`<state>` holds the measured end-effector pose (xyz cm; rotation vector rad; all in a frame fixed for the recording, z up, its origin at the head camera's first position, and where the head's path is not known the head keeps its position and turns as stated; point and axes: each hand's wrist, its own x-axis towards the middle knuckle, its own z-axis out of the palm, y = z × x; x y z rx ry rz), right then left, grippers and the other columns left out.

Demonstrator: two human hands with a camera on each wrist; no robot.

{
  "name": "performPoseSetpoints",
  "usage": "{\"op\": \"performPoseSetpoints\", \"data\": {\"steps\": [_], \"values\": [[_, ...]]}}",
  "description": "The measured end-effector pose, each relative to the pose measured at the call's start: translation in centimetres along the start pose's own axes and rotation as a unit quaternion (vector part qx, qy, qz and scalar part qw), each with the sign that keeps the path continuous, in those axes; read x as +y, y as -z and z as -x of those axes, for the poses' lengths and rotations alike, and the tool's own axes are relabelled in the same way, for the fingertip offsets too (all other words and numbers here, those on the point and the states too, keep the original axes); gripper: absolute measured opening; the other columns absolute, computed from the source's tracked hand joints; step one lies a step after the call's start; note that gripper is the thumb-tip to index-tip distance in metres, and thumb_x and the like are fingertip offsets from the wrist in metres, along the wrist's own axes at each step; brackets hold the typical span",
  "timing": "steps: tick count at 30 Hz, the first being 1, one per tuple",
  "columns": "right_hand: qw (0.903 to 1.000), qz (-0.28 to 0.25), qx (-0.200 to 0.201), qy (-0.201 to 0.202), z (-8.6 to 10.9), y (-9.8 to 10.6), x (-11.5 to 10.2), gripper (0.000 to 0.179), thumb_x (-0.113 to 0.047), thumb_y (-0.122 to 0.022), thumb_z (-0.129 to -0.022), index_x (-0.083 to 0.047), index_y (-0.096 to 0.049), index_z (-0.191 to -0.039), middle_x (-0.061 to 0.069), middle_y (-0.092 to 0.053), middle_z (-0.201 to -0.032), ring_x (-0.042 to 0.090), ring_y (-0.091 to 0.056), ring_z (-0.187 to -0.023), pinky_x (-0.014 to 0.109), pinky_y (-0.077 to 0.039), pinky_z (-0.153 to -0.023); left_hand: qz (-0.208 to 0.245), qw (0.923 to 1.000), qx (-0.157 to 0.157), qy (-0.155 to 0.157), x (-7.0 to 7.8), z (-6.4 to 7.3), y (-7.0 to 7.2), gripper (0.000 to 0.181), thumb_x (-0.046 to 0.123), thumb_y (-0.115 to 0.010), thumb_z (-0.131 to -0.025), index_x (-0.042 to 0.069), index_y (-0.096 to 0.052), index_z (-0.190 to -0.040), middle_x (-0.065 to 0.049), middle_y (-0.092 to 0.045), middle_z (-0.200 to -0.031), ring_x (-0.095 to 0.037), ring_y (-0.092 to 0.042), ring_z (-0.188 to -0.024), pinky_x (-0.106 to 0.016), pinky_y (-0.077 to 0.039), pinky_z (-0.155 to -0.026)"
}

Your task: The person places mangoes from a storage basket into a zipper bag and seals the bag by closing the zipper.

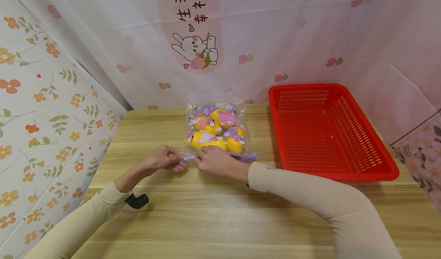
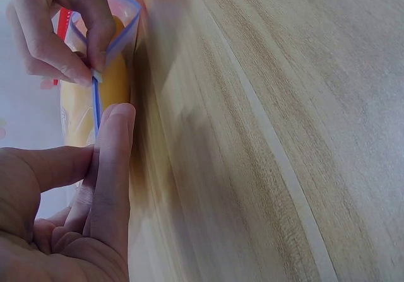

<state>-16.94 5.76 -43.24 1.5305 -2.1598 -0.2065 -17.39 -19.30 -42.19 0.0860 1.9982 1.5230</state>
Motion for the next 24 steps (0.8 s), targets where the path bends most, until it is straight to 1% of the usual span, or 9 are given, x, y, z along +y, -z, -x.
{"op": "performPoseSetpoints", "data": {"steps": [4,11,16,24], "values": [[1.0000,-0.005,0.000,0.002,0.22,-0.01,0.04,0.012,-0.011,-0.074,-0.094,-0.003,-0.071,-0.103,0.009,-0.068,-0.097,0.021,-0.062,-0.080,0.029,-0.056,-0.070,-0.001,1.0000,-0.002,-0.002,0.02,0.06,0.03,0.017,-0.002,-0.056,-0.103,-0.017,-0.064,-0.106,-0.026,-0.072,-0.091,-0.022,-0.074,-0.078,-0.036,-0.060,-0.074],[0.9999,-0.017,-0.001,0.001,0.51,0.10,0.04,0.009,-0.010,-0.074,-0.095,-0.003,-0.071,-0.100,0.009,-0.068,-0.094,0.022,-0.063,-0.080,0.030,-0.056,-0.072,0.004,1.0000,-0.003,0.007,0.28,0.20,-0.14,0.019,-0.003,-0.055,-0.103,-0.019,-0.062,-0.109,-0.028,-0.072,-0.093,-0.023,-0.074,-0.079,-0.035,-0.060,-0.074],[0.9998,-0.017,-0.002,-0.002,0.65,0.09,0.04,0.010,-0.010,-0.074,-0.094,-0.003,-0.071,-0.100,0.009,-0.068,-0.095,0.023,-0.064,-0.082,0.031,-0.057,-0.073,0.002,1.0000,-0.005,0.002,0.14,0.04,-0.09,0.018,-0.002,-0.056,-0.103,-0.018,-0.062,-0.108,-0.027,-0.072,-0.092,-0.022,-0.074,-0.077,-0.034,-0.060,-0.072],[0.9999,-0.014,-0.006,0.001,0.80,0.03,0.15,0.009,-0.011,-0.075,-0.094,-0.004,-0.072,-0.100,0.009,-0.068,-0.095,0.022,-0.064,-0.082,0.031,-0.057,-0.073,-0.001,1.0000,-0.008,0.002,0.26,0.02,-0.07,0.018,-0.002,-0.055,-0.103,-0.018,-0.063,-0.107,-0.028,-0.072,-0.093,-0.026,-0.074,-0.081,-0.035,-0.060,-0.073]]}}
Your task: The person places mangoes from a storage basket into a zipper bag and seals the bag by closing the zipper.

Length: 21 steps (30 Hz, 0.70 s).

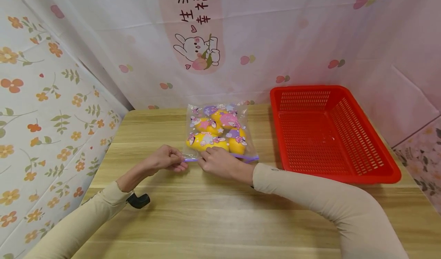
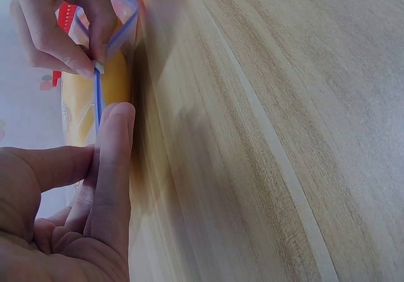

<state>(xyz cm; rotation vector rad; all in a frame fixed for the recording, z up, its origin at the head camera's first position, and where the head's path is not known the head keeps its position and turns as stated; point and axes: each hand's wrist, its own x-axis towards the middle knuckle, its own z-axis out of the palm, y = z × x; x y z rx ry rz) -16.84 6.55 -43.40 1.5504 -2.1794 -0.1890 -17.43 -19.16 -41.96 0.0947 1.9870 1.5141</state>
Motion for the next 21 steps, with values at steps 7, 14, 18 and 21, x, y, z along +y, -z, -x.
{"op": "performPoseSetpoints", "data": {"steps": [7,14,18,21], "values": [[1.0000,-0.006,-0.001,-0.001,0.11,0.04,0.06,0.010,-0.010,-0.076,-0.093,-0.004,-0.072,-0.099,0.009,-0.068,-0.095,0.023,-0.065,-0.083,0.031,-0.057,-0.075,0.002,1.0000,0.001,-0.002,-0.07,0.09,0.01,0.018,-0.002,-0.055,-0.103,-0.017,-0.063,-0.107,-0.028,-0.072,-0.093,-0.025,-0.074,-0.080,-0.035,-0.060,-0.072],[0.9996,-0.027,0.002,-0.011,0.36,0.19,0.17,0.008,-0.008,-0.076,-0.093,-0.004,-0.071,-0.098,0.008,-0.067,-0.093,0.022,-0.065,-0.083,0.031,-0.057,-0.074,-0.002,1.0000,0.000,-0.006,-0.03,0.13,-0.13,0.017,-0.005,-0.053,-0.103,-0.017,-0.064,-0.106,-0.028,-0.072,-0.091,-0.025,-0.074,-0.079,-0.036,-0.060,-0.073],[0.9985,-0.047,0.009,-0.026,0.46,0.39,0.39,0.007,-0.006,-0.077,-0.091,-0.004,-0.071,-0.096,0.008,-0.066,-0.090,0.022,-0.064,-0.081,0.031,-0.057,-0.073,-0.008,0.9999,0.003,-0.013,0.04,0.06,-0.17,0.017,-0.006,-0.051,-0.102,-0.018,-0.064,-0.105,-0.027,-0.072,-0.090,-0.025,-0.074,-0.079,-0.036,-0.060,-0.072],[0.9979,-0.057,0.006,-0.030,0.48,0.47,0.49,0.007,-0.005,-0.077,-0.091,-0.004,-0.071,-0.095,0.008,-0.065,-0.088,0.021,-0.064,-0.078,0.030,-0.057,-0.071,-0.009,0.9999,0.004,-0.012,0.08,0.04,-0.16,0.018,-0.006,-0.051,-0.102,-0.018,-0.063,-0.107,-0.026,-0.072,-0.090,-0.025,-0.074,-0.079,-0.036,-0.060,-0.073]]}}
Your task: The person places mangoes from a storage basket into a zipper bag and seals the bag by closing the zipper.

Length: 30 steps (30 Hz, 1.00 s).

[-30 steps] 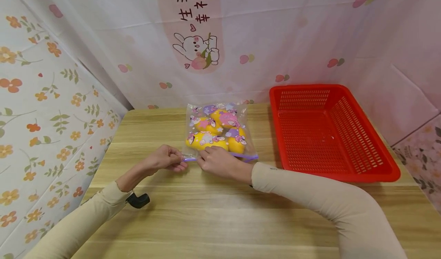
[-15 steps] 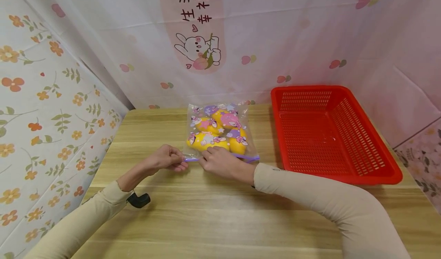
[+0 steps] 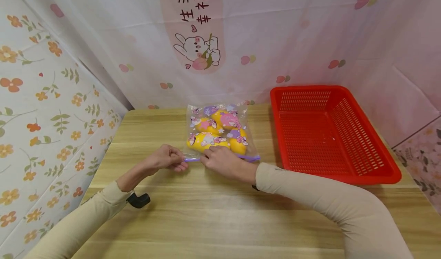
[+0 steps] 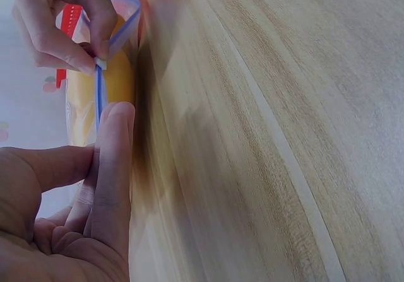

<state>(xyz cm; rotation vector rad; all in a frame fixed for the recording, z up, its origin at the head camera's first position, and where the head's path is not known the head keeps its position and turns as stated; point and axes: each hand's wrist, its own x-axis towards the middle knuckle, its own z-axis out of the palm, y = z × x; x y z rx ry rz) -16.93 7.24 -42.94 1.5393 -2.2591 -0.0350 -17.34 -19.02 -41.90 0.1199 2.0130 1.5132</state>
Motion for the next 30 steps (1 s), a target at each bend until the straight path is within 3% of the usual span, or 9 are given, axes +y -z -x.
{"op": "performPoseSetpoints", "data": {"steps": [8,20,30], "values": [[0.9997,-0.014,-0.001,-0.019,0.16,-0.05,0.05,0.007,-0.006,-0.078,-0.090,-0.004,-0.071,-0.093,0.006,-0.063,-0.083,0.020,-0.061,-0.072,0.028,-0.055,-0.064,-0.002,1.0000,-0.001,-0.002,0.04,0.04,0.04,0.018,-0.006,-0.052,-0.102,-0.019,-0.063,-0.108,-0.025,-0.073,-0.090,-0.027,-0.075,-0.081,-0.036,-0.060,-0.073],[0.9998,0.010,-0.019,-0.004,0.60,0.20,-0.07,0.012,-0.008,-0.079,-0.090,-0.005,-0.074,-0.101,0.007,-0.066,-0.088,0.020,-0.064,-0.080,0.029,-0.057,-0.072,-0.002,1.0000,-0.002,0.001,0.28,0.05,-0.20,0.017,-0.006,-0.052,-0.102,-0.018,-0.064,-0.106,-0.027,-0.072,-0.092,-0.026,-0.074,-0.081,-0.035,-0.060,-0.072],[0.9996,0.027,-0.007,0.002,0.54,-0.02,-0.24,0.011,-0.007,-0.080,-0.089,-0.006,-0.072,-0.097,0.006,-0.065,-0.086,0.020,-0.064,-0.077,0.028,-0.057,-0.067,-0.004,1.0000,-0.004,-0.001,0.03,-0.16,0.06,0.016,-0.006,-0.053,-0.102,-0.018,-0.064,-0.105,-0.026,-0.072,-0.089,-0.027,-0.074,-0.080,-0.037,-0.060,-0.073]]}}
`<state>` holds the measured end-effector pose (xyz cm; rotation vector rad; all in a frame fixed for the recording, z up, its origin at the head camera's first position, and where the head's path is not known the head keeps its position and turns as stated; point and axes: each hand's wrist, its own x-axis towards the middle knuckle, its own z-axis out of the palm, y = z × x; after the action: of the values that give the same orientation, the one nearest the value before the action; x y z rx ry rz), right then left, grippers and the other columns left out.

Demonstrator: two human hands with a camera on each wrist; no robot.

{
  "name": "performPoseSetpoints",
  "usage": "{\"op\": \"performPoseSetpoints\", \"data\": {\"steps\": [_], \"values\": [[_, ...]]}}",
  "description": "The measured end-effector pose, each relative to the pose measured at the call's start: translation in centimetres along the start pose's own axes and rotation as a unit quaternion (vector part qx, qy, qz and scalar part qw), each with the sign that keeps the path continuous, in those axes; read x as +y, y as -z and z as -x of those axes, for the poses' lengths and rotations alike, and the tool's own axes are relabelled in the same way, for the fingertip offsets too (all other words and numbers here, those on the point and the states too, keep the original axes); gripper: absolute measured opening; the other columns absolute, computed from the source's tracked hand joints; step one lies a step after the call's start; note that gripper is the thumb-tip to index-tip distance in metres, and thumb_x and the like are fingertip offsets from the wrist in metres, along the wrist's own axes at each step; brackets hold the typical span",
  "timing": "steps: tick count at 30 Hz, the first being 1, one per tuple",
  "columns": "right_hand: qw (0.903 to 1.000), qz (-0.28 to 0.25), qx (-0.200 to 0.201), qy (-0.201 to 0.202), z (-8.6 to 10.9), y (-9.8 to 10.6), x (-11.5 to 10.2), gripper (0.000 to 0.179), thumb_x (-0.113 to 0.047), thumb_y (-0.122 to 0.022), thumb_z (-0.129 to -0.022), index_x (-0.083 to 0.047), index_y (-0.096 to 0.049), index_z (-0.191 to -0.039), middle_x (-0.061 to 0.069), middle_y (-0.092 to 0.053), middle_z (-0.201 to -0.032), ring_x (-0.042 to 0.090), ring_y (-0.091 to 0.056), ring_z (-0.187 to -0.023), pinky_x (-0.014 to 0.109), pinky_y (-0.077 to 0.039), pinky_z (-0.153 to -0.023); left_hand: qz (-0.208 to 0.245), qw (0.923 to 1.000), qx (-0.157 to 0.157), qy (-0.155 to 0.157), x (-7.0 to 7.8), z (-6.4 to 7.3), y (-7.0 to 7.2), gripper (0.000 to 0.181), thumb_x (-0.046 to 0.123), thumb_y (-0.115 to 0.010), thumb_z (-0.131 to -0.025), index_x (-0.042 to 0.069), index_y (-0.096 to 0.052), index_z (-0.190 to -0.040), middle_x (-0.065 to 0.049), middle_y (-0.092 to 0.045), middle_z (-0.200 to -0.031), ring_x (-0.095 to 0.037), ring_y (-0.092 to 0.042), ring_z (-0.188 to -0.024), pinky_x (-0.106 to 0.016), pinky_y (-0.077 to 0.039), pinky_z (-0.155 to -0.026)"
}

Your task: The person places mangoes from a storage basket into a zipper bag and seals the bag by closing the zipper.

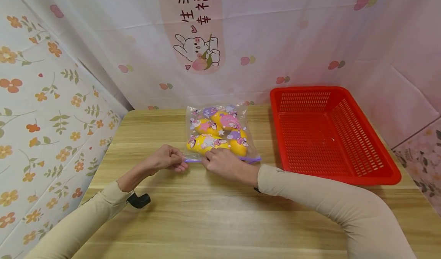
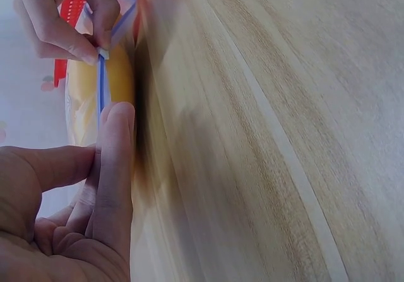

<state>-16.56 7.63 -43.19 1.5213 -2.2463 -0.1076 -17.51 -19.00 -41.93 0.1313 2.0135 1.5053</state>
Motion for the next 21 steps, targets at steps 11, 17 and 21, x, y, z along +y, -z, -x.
{"op": "performPoseSetpoints", "data": {"steps": [11,17,21], "values": [[1.0000,-0.001,-0.002,-0.006,-0.31,-0.14,-0.39,0.008,-0.006,-0.078,-0.090,-0.006,-0.073,-0.096,0.006,-0.067,-0.088,0.020,-0.065,-0.079,0.028,-0.057,-0.069,-0.006,1.0000,0.000,0.002,-0.34,-0.15,0.28,0.016,-0.006,-0.053,-0.102,-0.016,-0.064,-0.104,-0.024,-0.073,-0.088,-0.027,-0.074,-0.079,-0.036,-0.061,-0.072],[1.0000,-0.001,0.003,-0.003,-0.26,-0.04,-0.36,0.010,-0.005,-0.079,-0.089,-0.006,-0.073,-0.096,0.006,-0.067,-0.088,0.020,-0.066,-0.079,0.029,-0.057,-0.071,-0.002,1.0000,-0.004,0.001,-0.41,-0.22,0.34,0.016,-0.005,-0.053,-0.102,-0.016,-0.064,-0.104,-0.026,-0.072,-0.089,-0.026,-0.074,-0.078,-0.035,-0.061,-0.071],[1.0000,-0.005,0.005,0.000,-0.15,-0.13,-0.31,0.010,-0.005,-0.079,-0.089,-0.005,-0.073,-0.096,0.007,-0.068,-0.089,0.021,-0.066,-0.079,0.029,-0.057,-0.071,0.004,1.0000,-0.005,0.001,-0.50,-0.28,0.33,0.016,-0.005,-0.053,-0.102,-0.017,-0.063,-0.105,-0.025,-0.072,-0.089,-0.027,-0.074,-0.079,-0.037,-0.060,-0.073]]}}
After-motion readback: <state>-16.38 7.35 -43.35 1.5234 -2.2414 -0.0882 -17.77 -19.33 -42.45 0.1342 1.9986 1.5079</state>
